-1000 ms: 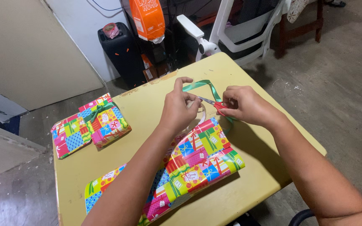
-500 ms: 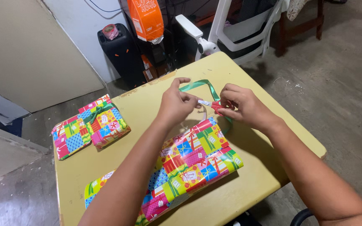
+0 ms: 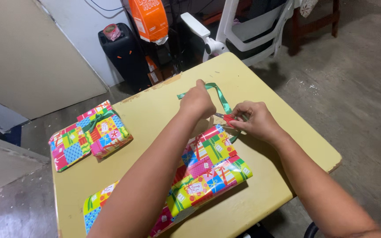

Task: The person wraps a small white box with colorful patterned wrapping paper. They cut tape with scissors, fold the paper around the box, and secure it with tape. The person also cuts a green ribbon and places it on the wrapped box.

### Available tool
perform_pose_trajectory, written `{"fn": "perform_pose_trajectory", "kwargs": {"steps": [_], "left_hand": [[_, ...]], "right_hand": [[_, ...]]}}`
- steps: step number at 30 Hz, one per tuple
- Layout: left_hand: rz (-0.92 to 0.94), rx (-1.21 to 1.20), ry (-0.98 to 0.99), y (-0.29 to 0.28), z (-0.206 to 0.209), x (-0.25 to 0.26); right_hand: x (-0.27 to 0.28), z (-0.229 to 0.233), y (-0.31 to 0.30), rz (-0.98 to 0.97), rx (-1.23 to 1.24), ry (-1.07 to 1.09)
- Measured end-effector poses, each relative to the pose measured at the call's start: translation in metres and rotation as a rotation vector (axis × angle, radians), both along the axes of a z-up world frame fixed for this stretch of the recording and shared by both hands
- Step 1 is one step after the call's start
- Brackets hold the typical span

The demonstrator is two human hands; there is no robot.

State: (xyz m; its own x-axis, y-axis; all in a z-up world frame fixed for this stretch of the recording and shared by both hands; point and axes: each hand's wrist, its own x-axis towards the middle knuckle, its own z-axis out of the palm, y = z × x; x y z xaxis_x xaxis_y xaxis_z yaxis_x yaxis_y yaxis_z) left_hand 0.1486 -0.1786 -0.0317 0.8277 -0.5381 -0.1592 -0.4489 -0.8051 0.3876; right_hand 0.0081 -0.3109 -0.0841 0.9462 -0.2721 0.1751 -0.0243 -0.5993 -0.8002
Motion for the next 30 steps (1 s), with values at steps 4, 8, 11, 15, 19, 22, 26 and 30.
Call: {"fn": "perform_pose_trajectory", "kwargs": {"steps": [4,8,11,15,19,22,26,30], "left_hand": [[-0.023,0.029,0.101,-0.013,-0.015,0.007],[-0.017,0.042,0.153,-0.008,-0.023,0.001],[-0.007,-0.011,0.151,-0.001,-0.020,-0.003],[-0.041,-0.102,0.189,0.011,-0.011,-0.003],[-0.090,-0.469,0.229,0.042,0.005,-0.006],[-0.154,-0.873,0.409,0.072,0.018,-0.026],[-0.039,-1.027,0.789,0.127,0.035,-0.076],[-0.044,-1.141,0.792,0.167,0.041,-0.124]], "right_hand": [[-0.005,0.001,-0.006,-0.051,-0.028,0.110],[-0.008,0.004,-0.009,-0.015,-0.054,0.142],[-0.009,0.006,-0.010,-0.029,-0.030,0.228],[-0.013,0.014,-0.010,-0.026,-0.084,0.241],[-0.021,0.026,-0.008,-0.108,-0.198,0.051],[-0.023,0.040,0.007,-0.085,0.051,-0.214],[-0.032,0.063,0.056,0.173,0.986,-0.285],[-0.036,0.085,0.112,0.205,1.187,-0.160]]}}
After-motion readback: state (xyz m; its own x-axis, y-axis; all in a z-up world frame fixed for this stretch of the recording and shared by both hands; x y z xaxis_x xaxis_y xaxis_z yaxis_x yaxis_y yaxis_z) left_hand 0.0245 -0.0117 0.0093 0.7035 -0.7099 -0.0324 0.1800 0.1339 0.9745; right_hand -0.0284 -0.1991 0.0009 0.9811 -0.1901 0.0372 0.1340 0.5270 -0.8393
